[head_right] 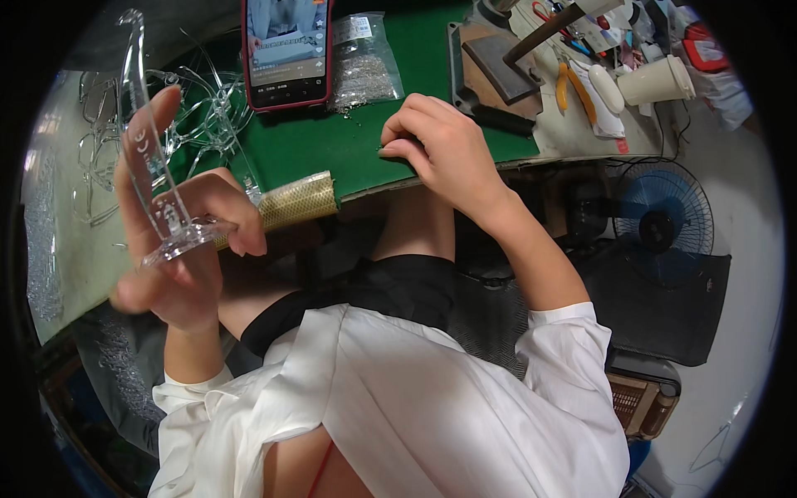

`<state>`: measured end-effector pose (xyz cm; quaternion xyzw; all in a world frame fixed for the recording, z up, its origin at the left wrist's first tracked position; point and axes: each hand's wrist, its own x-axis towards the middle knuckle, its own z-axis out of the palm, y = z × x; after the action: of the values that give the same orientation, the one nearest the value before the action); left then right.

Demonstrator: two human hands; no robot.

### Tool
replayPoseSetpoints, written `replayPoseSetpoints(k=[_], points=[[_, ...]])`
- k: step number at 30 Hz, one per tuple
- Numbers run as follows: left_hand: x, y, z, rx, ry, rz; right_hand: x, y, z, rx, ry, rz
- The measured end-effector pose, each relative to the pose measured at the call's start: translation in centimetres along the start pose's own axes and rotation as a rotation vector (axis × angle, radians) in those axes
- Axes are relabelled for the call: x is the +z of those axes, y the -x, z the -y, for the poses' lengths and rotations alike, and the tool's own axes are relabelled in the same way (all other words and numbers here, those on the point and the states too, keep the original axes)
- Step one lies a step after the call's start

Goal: The person repeatedly picks up clear plastic eyeglass frames, inserts small metal screws into the hinge area using their fingers, and places the frames back on the green workbench. A smartphone is visible on the table playing a video.

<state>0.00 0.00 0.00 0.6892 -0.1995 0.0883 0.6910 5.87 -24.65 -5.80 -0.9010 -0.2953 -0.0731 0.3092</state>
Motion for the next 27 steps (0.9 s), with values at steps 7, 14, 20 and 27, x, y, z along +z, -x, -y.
replayPoseSetpoints(k=[7, 14, 20, 27], points=[[1.7, -0.2, -0.5, -0.074, 0.023, -0.134, 0.5, 0.0, 0.2, -0.061, 0.154, -0.039], [2.0, 0.0, -0.2, -0.021, 0.028, -0.140, 0.6, 0.8, 0.9, -0.033, 0.253, -0.017], [2.3, 0.1, 0.1, -0.004, 0.124, 0.159, -2.4, 0.9, 0.4, 0.024, -0.342, -0.084], [5.7, -1.2, 0.7, -0.046, -0.010, 0.290, -7.3, -0.9, 5.9, -0.481, -0.189, -0.244]])
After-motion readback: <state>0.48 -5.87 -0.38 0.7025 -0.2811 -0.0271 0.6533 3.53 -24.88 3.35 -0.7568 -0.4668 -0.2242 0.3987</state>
